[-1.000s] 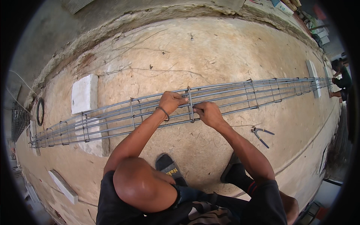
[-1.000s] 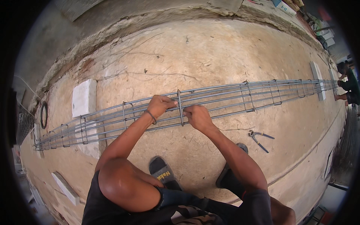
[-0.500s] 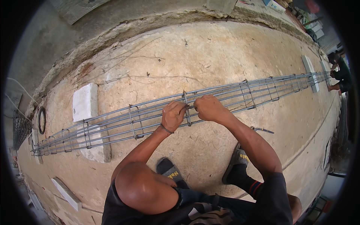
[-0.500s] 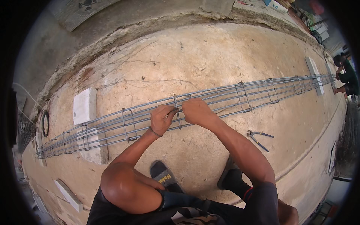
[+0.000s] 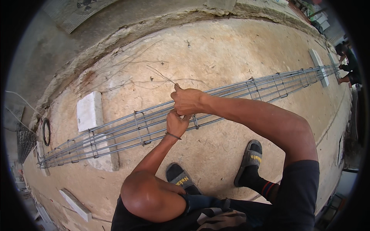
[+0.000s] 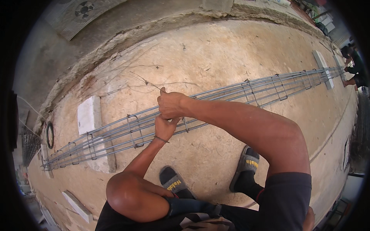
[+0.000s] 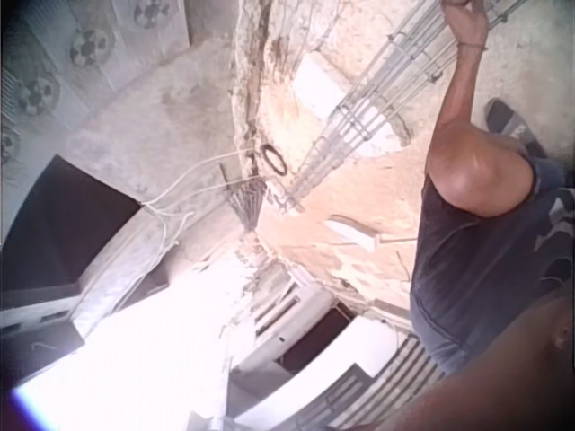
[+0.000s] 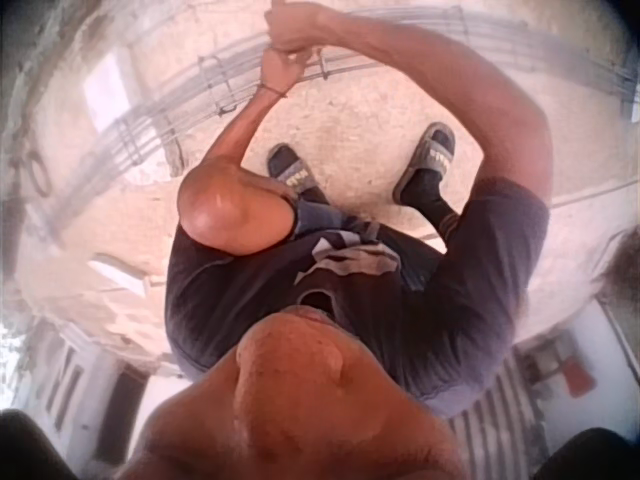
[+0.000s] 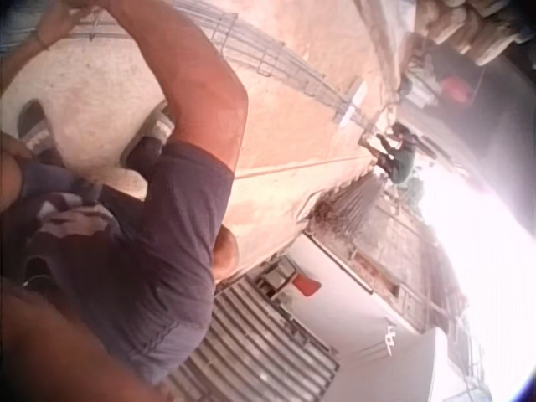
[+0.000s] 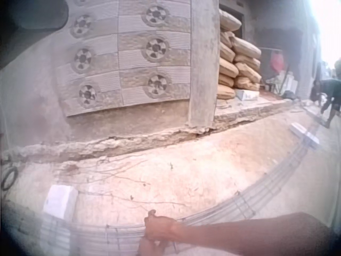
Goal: The person prepares a rebar frame by tying lengths of rebar together using wire and pliers.
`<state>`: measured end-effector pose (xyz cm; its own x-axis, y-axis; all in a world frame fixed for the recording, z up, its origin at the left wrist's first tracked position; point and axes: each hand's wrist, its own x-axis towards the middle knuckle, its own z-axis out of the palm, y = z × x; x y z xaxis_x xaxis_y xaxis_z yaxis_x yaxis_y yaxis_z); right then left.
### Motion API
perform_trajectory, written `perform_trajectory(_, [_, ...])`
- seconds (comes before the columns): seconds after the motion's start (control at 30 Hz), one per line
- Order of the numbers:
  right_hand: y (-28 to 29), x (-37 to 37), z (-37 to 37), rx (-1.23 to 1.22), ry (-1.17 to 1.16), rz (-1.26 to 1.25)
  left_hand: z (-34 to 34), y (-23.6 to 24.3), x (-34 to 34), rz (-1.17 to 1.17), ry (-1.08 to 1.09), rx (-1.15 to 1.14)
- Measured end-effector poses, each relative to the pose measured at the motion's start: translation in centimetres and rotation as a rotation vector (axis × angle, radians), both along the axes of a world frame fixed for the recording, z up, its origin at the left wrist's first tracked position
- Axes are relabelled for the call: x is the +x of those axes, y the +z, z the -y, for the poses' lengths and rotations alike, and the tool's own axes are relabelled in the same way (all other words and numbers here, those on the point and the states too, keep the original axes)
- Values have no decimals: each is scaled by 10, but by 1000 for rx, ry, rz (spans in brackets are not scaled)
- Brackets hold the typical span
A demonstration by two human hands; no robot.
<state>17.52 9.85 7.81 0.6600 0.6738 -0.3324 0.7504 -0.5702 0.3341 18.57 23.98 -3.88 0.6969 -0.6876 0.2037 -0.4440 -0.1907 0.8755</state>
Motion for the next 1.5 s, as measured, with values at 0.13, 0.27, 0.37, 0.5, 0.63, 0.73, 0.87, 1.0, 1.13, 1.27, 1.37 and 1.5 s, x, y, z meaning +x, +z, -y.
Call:
perform_trajectory(0.13, [-6, -17, 17, 10, -166, -86, 9, 12, 4, -199, 88, 94])
perform_trajectory(0.27, [-16, -24, 26, 412, -290, 31, 9, -6, 25, -267, -116, 216])
perform_trajectory(0.37, [-22, -15, 8, 406, -261, 58, 10, -12, 20, -118, 4, 167])
perform_trajectory(0.5, [-7, -28, 15, 445, 144, 250, 14, -23, 25, 61, 91, -11])
perform_trajectory(0.63, [-21, -90, -4, 819, -154, 434, 18, -1, 31, -309, -112, 12])
perform_trajectory(0.73, [-57, -112, -30, 782, -912, 185, 22, 1, 33, -544, -112, 43])
perform_trajectory(0.87, [-58, -109, -26, 628, -794, 434, 22, 13, 31, -643, -145, -1])
perform_trajectory(1.0, [-61, -110, -13, 520, -670, 422, 22, 6, 31, -634, -126, 5])
perform_trajectory(1.13, [-67, -119, -6, 612, -732, 420, 14, 14, 23, -150, 27, 196])
perform_trajectory(1.27, [-80, -120, 0, 875, -906, 475, 5, 7, 3, 45, 100, 84])
perform_trajectory(1.37, [-77, -109, 14, 1019, -1114, 328, -4, 11, -1, 423, 23, -100])
perform_trajectory(1.5, [-59, -66, 50, 1042, -957, 132, -11, 25, -7, 750, -160, -124])
